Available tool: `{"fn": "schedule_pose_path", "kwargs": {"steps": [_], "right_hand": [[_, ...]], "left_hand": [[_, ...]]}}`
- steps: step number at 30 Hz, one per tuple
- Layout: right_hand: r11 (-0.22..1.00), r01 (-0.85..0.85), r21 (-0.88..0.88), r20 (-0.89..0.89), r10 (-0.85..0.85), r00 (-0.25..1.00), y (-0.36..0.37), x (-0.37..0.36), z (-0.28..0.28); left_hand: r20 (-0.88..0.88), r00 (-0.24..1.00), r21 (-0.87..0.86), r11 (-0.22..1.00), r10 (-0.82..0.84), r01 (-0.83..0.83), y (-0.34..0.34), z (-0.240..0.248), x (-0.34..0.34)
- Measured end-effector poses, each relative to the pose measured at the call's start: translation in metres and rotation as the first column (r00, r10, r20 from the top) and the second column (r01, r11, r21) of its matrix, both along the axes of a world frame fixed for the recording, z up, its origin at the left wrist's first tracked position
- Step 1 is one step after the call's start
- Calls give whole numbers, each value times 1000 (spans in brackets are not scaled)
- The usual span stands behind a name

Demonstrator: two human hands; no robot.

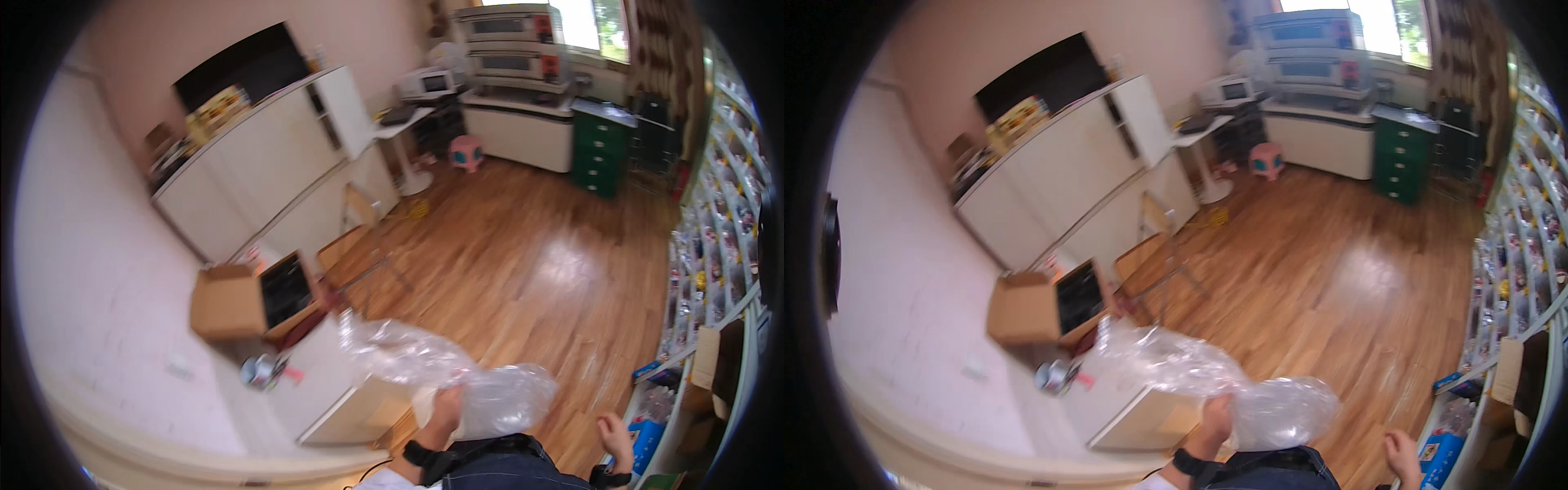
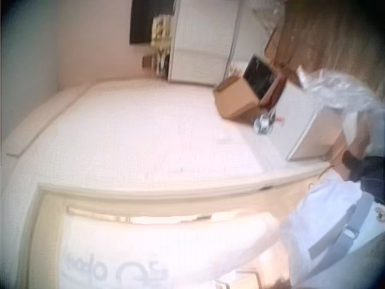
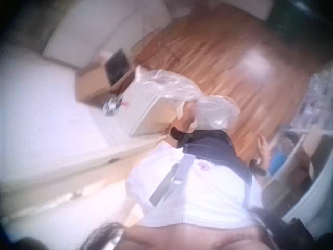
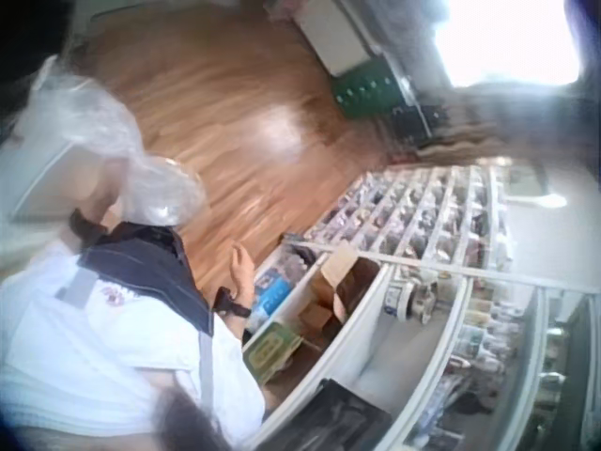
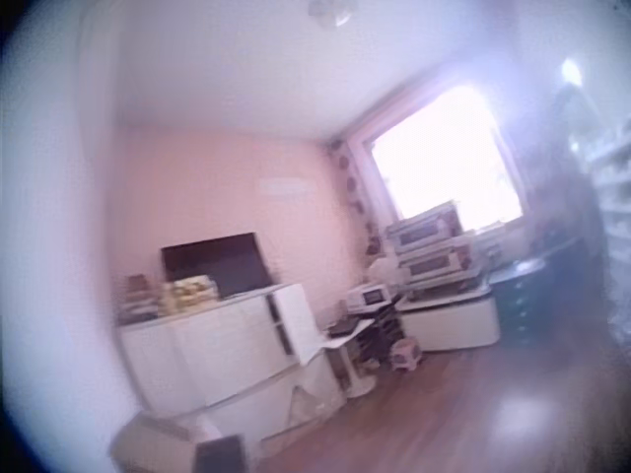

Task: The person retrieves a stack of white paper bowls from a display case, then portions pink dessert from a large metal bowl into the paper bowls. They wash the large bowl at a sink, dry it, and place it on the counter. The person also handles a blue carton and a plastic bag.

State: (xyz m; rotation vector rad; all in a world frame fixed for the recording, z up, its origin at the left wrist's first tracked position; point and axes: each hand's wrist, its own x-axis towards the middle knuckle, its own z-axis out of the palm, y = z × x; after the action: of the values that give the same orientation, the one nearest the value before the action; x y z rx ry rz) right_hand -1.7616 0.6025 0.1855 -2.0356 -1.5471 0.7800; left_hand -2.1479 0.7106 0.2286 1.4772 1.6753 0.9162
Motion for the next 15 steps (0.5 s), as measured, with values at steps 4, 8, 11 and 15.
{"fn": "schedule_pose_path", "kwargs": {"steps": [4, 8, 11, 15], "right_hand": [[850, -20, -526, 21, 36, 999, 58, 66, -8], [925, 323, -202, -313, -373, 874, 112, 119, 0], [808, 528, -263, -135, -573, 809, 176, 179, -26], [818, 313, -482, -17, -366, 930, 307, 281, -60]], "left_hand": [[413, 909, 23, 998, -62, 58, 147, -13, 68], [784, 621, -59, 996, 5, 66, 288, -26, 166], [710, 703, -65, 988, -52, 139, 390, -32, 261], [677, 726, -54, 975, -122, 214, 507, -21, 385]]}}
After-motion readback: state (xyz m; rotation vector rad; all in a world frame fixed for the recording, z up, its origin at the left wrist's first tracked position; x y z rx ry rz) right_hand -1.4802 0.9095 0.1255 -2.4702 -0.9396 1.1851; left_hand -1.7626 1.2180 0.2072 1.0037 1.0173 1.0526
